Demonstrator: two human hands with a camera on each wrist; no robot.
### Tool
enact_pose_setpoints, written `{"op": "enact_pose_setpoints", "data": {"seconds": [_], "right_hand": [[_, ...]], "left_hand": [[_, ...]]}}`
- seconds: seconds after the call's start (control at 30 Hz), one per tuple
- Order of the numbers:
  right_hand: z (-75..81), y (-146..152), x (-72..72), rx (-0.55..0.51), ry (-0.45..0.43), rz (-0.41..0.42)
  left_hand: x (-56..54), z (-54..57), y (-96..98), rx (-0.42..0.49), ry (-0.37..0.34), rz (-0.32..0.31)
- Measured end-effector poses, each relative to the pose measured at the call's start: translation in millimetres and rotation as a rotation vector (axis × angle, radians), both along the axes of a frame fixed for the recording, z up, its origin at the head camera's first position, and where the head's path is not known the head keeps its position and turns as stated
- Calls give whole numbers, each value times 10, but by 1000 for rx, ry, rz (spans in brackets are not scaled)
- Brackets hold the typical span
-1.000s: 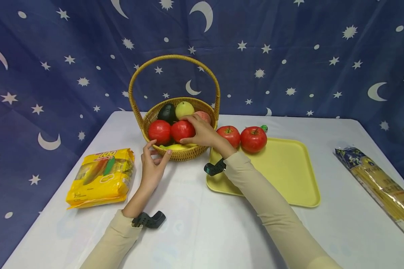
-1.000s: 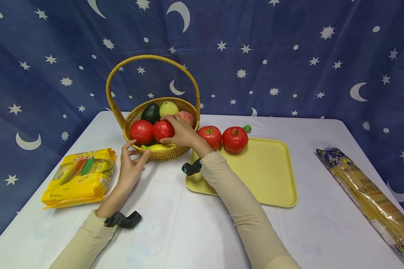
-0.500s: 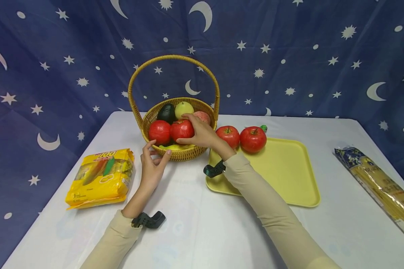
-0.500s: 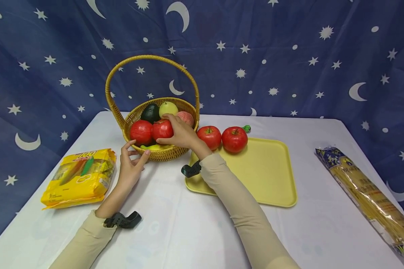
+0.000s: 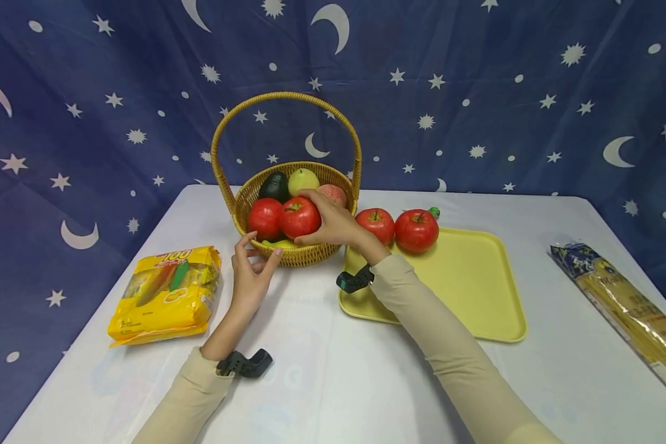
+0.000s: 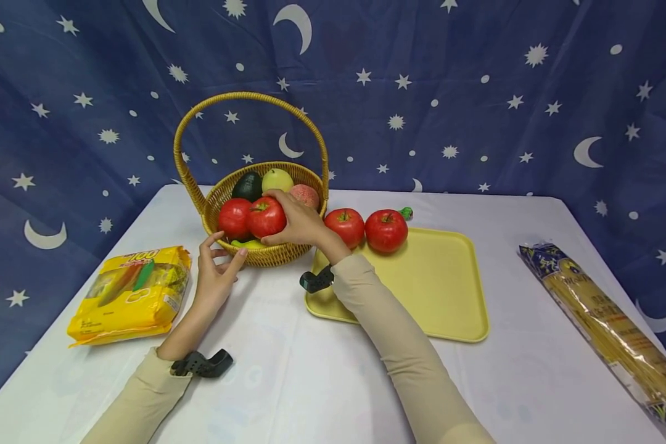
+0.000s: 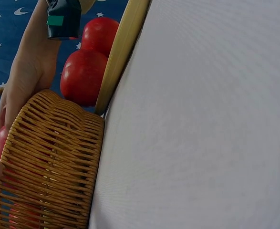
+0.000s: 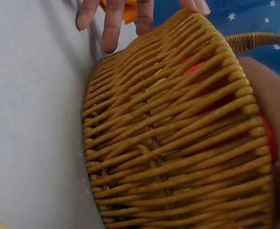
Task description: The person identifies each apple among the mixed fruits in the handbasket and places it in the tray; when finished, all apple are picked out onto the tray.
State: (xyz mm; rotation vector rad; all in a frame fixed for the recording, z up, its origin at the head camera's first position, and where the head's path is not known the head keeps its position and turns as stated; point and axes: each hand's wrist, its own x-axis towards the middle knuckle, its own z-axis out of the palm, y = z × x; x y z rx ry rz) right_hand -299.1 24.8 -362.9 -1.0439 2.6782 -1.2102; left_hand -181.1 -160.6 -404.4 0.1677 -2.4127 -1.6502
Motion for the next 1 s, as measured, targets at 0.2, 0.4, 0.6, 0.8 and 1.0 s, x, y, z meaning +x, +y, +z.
{"op": "enact_pose_setpoints", "data": {"seconds": [0.2, 0.4, 0.6, 0.8, 1.0], "right_hand": [[7, 4, -7, -88, -75, 39], [-14, 22, 40, -77, -50, 13], [-33, 34, 75, -42, -32, -21], [-40, 27, 94, -69, -33, -39], [-43, 30, 133, -90, -24, -53]], "left_hand": [[-5, 2, -3, 0, -5, 0], [0, 2, -3, 1, -8, -2], [5, -1, -9, -10, 1, 2], [-1, -11, -10, 4, 5, 0], [-4, -9, -3, 16, 13, -7]]}}
